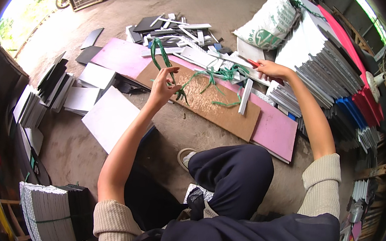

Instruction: The person gathers loose white and colored sheets, aligns them into stacks, and secures each stack with green plastic strapping. The person then places the finished bundles aside and repeats the process with additional sheets.

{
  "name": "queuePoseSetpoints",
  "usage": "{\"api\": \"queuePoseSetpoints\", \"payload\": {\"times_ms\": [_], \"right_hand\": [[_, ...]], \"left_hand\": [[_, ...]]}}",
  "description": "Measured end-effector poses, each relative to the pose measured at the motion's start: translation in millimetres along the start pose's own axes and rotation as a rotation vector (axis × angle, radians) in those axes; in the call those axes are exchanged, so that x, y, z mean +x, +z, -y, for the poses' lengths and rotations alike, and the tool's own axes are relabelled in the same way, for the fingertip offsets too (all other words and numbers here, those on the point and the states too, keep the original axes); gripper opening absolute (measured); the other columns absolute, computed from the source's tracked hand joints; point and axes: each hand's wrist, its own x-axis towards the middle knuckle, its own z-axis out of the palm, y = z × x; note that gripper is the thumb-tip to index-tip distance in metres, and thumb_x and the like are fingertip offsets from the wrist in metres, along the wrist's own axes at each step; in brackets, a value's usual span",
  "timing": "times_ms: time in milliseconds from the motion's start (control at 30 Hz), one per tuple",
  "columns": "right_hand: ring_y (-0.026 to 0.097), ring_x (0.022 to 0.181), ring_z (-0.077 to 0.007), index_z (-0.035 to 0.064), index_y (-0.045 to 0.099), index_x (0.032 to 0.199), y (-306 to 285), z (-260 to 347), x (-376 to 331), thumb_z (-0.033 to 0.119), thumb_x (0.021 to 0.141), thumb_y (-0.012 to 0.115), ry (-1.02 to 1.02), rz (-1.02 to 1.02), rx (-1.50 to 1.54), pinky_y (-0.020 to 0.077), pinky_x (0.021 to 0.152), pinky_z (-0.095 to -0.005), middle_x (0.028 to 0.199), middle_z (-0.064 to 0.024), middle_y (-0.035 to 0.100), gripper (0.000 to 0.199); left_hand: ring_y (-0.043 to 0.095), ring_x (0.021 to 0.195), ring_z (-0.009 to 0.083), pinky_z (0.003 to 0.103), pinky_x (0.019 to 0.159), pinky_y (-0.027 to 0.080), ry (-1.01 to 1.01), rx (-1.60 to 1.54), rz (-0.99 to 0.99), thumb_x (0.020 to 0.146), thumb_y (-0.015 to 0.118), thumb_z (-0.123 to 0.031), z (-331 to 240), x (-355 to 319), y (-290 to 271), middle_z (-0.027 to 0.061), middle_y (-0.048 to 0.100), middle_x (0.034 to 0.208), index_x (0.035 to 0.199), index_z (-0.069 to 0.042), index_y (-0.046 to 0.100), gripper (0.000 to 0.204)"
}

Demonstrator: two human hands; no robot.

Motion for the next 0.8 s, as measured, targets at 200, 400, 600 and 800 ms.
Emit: {"api": "queuePoseSetpoints", "payload": {"times_ms": [200,400,600,800], "right_hand": [[0.032,0.05,-0.0038,0.0064,0.042,0.101,82.0,100.4,-24.0,0.048,0.085,0.044,-0.268,0.152,0.413,0.0292,0.044,-0.0181,0.066,0.004,0.035,0.044],[0.033,0.05,-0.0068,0.0034,0.036,0.116,141.1,141.0,-25.8,0.04,0.089,0.039,-0.428,0.218,0.419,0.0329,0.048,-0.022,0.061,0.0024,0.033,0.046],[0.031,0.051,-0.0054,0.0215,0.032,0.129,158.6,143.0,-27.6,0.048,0.086,0.041,-0.528,0.309,0.379,0.0308,0.048,-0.0195,0.069,0.0041,0.042,0.051],[0.03,0.05,-0.0053,0.0223,0.029,0.132,166.3,141.7,-26.9,0.054,0.082,0.041,-0.524,0.372,0.423,0.0328,0.047,-0.0212,0.064,0.0046,0.033,0.061]], "left_hand": [[0.051,0.088,0.0149,0.024,0.07,0.043,-0.063,-0.068,0.03,0.06,0.07,-0.002,-19.1,-8.2,-39.6,0.0055,0.051,0.108,0.117,-0.012,0.046,0.063],[0.047,0.097,0.0204,0.029,0.073,0.044,0.052,0.026,0.104,0.059,0.071,-0.002,-31.4,-13.6,-67.3,0.0071,0.047,0.11,0.122,-0.013,0.041,0.07],[0.044,0.086,0.0162,0.023,0.062,0.051,0.083,0.07,0.175,0.061,0.068,-0.001,-34.6,-20.1,-81.5,0.0033,0.043,0.115,0.123,-0.015,0.04,0.069],[0.045,0.089,0.0173,0.023,0.064,0.051,0.14,0.019,0.2,0.062,0.068,-0.002,-39.6,-15.9,-79.5,0.004,0.042,0.117,0.122,-0.016,0.04,0.068]]}}
